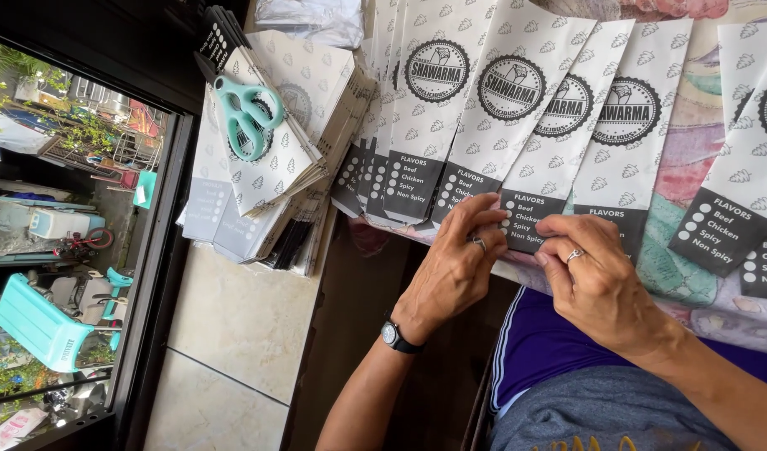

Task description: Applying glue and folding paper sleeves to assemble food packaging

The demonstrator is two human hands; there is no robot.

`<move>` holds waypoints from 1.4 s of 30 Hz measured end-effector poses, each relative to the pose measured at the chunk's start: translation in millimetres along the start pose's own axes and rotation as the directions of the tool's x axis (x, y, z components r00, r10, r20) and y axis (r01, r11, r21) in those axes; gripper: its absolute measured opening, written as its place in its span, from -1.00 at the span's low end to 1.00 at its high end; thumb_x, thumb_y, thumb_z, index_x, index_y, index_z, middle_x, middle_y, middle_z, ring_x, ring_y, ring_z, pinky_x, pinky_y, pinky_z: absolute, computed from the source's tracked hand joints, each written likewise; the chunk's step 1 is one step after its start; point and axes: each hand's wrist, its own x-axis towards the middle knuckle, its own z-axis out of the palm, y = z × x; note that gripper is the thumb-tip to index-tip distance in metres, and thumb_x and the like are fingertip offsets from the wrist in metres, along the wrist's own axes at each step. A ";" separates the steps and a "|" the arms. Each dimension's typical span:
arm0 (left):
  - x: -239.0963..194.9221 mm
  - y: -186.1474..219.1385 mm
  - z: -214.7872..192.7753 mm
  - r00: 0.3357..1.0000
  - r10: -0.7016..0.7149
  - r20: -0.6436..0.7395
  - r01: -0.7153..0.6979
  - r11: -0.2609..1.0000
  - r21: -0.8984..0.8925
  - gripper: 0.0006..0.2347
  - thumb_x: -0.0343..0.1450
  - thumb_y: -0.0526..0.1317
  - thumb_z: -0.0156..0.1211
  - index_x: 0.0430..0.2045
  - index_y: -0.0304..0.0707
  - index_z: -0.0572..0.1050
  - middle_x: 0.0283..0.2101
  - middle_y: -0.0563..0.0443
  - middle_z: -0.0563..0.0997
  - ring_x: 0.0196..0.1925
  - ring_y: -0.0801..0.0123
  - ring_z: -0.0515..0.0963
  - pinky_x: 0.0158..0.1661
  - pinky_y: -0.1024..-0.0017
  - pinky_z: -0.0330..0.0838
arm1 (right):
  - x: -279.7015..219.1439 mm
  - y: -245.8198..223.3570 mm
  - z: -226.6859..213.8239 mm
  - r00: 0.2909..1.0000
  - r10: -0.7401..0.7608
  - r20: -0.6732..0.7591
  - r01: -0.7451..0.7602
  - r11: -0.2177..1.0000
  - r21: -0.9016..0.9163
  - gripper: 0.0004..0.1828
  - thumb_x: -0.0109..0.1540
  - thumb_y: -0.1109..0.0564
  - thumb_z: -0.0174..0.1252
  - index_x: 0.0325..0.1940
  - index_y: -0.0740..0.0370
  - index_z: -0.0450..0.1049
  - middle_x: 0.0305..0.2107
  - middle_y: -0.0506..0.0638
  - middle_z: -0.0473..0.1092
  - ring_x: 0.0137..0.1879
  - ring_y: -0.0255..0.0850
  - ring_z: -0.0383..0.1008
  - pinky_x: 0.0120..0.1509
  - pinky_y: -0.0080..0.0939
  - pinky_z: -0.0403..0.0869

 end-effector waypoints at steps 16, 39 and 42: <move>-3.4 10.5 38.9 0.875 -0.412 -0.253 0.391 0.911 -0.130 -0.68 0.41 -0.30 0.32 -0.03 -0.28 0.34 0.15 -0.27 0.34 0.27 -0.01 0.42 0.31 0.14 0.36 | 7.2 6.1 -5.4 0.977 0.208 0.035 -0.211 0.962 0.175 -0.82 0.11 0.44 0.30 -0.31 0.34 0.45 -0.10 0.11 0.47 0.02 -0.11 0.54 0.15 -0.21 0.51; 4.2 16.3 42.0 0.872 -0.304 -0.383 0.349 0.936 0.052 -0.87 0.44 -0.44 0.21 -0.19 -0.24 0.53 -0.06 -0.05 0.47 0.01 0.05 0.69 0.12 0.18 0.53 | 4.0 17.3 12.5 0.960 0.280 0.022 -0.281 0.952 0.123 -0.73 0.02 0.22 0.44 -0.35 0.16 0.44 -0.20 -0.04 0.46 0.07 -0.03 0.55 0.62 0.12 0.08; 2.6 14.9 42.7 0.901 -0.218 -0.375 0.287 0.948 0.138 -0.80 0.39 -0.38 0.34 -0.15 -0.27 0.49 -0.10 0.00 0.57 0.13 0.10 0.59 0.28 0.11 0.35 | 2.6 20.1 12.9 0.969 0.245 0.022 -0.246 0.961 0.130 -0.75 0.05 0.28 0.39 -0.34 0.23 0.41 -0.23 0.00 0.38 0.00 -0.04 0.49 0.63 0.19 0.05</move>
